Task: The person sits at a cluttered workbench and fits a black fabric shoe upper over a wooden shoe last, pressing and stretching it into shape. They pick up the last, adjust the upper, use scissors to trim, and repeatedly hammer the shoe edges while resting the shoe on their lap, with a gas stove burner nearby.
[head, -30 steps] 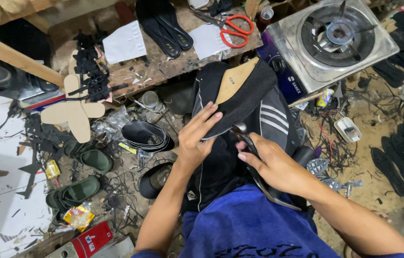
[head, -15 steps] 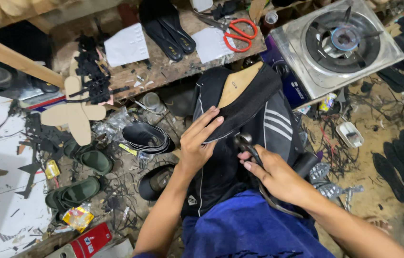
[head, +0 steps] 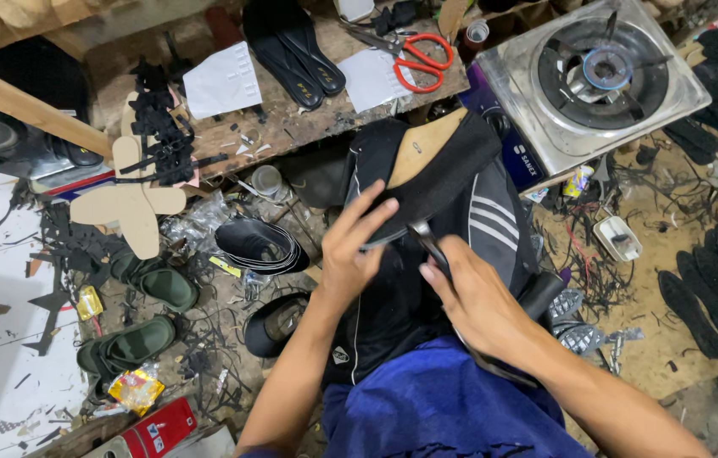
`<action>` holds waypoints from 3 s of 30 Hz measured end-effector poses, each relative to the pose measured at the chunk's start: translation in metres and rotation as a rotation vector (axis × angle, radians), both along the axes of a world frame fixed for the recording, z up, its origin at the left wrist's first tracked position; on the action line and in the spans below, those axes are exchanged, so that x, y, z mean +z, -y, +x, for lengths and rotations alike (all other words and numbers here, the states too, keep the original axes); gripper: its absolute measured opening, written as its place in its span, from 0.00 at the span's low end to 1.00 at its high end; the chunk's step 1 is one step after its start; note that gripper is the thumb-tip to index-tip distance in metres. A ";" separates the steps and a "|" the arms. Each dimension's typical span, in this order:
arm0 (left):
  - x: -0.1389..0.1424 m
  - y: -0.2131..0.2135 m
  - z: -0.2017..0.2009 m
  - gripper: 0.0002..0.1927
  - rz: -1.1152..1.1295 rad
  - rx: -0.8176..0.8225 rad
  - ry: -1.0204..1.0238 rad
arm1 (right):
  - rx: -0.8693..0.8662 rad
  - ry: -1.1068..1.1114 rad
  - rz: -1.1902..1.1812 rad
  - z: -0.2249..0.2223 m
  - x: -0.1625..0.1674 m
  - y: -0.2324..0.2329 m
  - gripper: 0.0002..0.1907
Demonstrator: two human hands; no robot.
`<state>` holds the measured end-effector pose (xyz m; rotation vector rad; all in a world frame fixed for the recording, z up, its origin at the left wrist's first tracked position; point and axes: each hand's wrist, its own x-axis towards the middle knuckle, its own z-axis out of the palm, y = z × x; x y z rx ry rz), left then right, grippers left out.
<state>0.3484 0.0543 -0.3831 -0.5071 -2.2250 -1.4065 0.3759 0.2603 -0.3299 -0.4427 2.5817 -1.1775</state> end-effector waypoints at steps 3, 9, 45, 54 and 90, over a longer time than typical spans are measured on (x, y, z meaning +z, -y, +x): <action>0.005 0.006 -0.019 0.25 0.082 0.068 0.148 | -0.043 -0.120 -0.096 -0.030 -0.020 0.025 0.10; -0.006 0.009 -0.054 0.25 0.256 0.114 0.346 | -0.061 -0.301 -0.165 -0.061 -0.042 0.045 0.13; -0.001 0.014 -0.079 0.34 -0.059 -0.220 0.361 | 0.271 -0.647 -0.476 -0.077 -0.056 -0.001 0.13; -0.013 0.017 -0.073 0.33 -0.168 -0.179 0.245 | 0.304 -0.181 -0.038 -0.061 -0.028 -0.016 0.13; -0.117 -0.083 -0.159 0.25 1.153 -0.540 0.843 | -0.545 -0.271 -0.235 -0.118 -0.125 -0.080 0.05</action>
